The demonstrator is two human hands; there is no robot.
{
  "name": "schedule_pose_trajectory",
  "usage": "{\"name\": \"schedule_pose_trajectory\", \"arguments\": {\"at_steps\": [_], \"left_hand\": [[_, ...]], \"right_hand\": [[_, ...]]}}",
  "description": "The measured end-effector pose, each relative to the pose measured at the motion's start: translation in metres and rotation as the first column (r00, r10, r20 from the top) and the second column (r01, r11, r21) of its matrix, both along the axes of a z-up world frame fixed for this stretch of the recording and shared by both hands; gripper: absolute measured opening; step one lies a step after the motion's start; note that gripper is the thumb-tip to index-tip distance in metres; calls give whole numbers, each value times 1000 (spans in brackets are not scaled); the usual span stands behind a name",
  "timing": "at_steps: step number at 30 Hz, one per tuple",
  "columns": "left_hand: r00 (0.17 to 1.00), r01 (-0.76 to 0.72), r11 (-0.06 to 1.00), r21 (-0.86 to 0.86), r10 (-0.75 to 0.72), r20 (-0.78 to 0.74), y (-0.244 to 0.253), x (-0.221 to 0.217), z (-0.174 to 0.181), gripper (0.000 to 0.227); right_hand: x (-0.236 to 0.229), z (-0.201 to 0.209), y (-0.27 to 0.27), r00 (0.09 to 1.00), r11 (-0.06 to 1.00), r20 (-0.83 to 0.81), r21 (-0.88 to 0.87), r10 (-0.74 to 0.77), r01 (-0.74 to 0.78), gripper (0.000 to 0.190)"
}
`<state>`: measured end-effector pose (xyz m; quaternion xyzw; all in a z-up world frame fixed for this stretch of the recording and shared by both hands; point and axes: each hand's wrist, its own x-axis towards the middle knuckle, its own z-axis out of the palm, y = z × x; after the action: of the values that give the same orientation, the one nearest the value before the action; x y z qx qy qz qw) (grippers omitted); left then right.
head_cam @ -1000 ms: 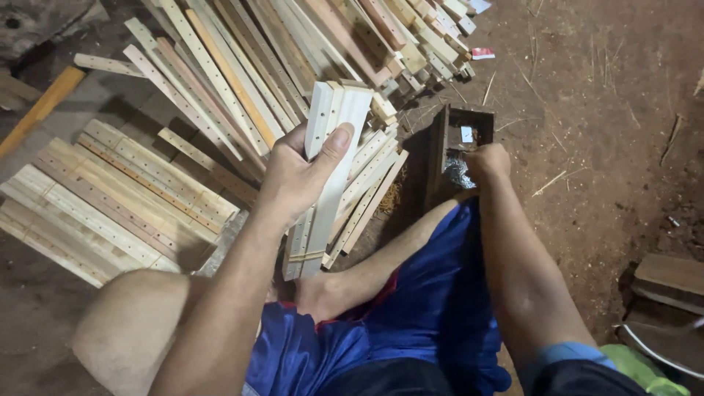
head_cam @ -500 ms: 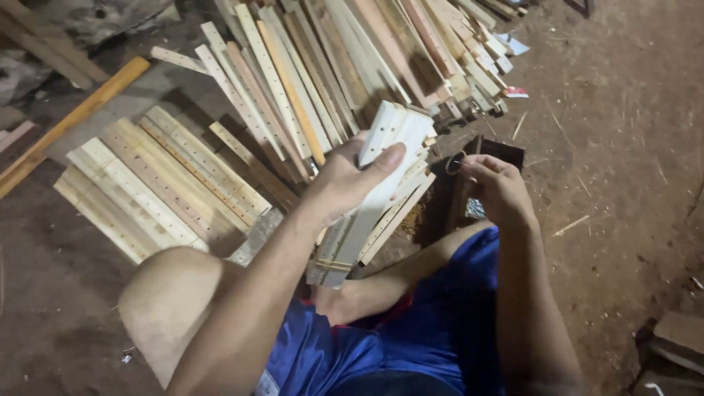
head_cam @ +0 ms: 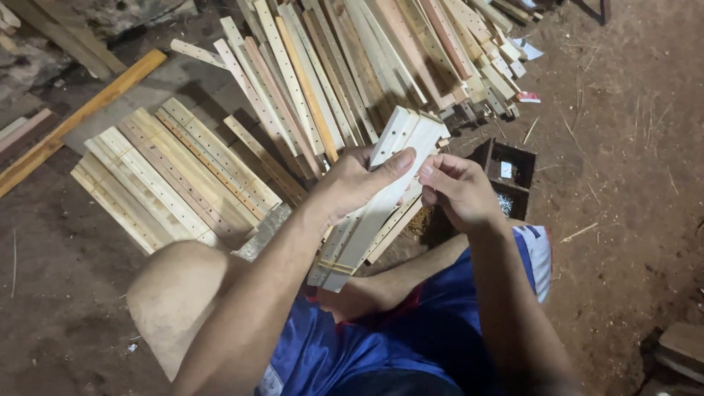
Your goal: Bundling thin wooden slats together using rubber bands in a workshop environment.
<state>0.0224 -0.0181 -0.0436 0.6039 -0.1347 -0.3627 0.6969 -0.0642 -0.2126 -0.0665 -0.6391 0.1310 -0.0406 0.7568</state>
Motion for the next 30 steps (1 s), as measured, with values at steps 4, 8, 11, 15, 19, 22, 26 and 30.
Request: {"name": "schedule_pose_trajectory", "arguments": {"at_steps": [4, 8, 11, 15, 19, 22, 26, 30], "left_hand": [[1000, 2, 999, 39, -1, -23, 4, 1, -4, 52], [1000, -5, 998, 59, 5, 16, 5, -1, 9, 48], [999, 46, 992, 114, -48, 11, -3, -1, 1, 54], [992, 107, 971, 212, -117, 36, -7, -2, -9, 65], [992, 109, 965, 239, -120, 35, -10, -6, 0, 65], [986, 140, 947, 289, -160, 46, -11, -6, 4, 72], [994, 101, 973, 207, -108, 22, -7, -7, -1, 65], [996, 70, 993, 98, -65, -53, -7, -11, 6, 58]], "right_hand": [[-15, -8, -17, 990, 985, -74, -131, -121, 111, 21], [-31, -19, -62, 967, 887, -166, -450, -196, 103, 17], [-44, -44, -97, 924, 839, -249, -531, -289, 119, 16], [-43, -34, -87, 894, 823, -321, -561, -313, 87, 19], [-40, -58, -92, 895, 789, -386, -611, -225, -65, 20], [-42, -72, -103, 862, 676, -489, -681, -135, -281, 28], [-33, -46, -70, 929, 798, -360, -584, -88, -150, 43], [-15, -14, -14, 994, 1000, -111, -25, -17, 14, 56]]}}
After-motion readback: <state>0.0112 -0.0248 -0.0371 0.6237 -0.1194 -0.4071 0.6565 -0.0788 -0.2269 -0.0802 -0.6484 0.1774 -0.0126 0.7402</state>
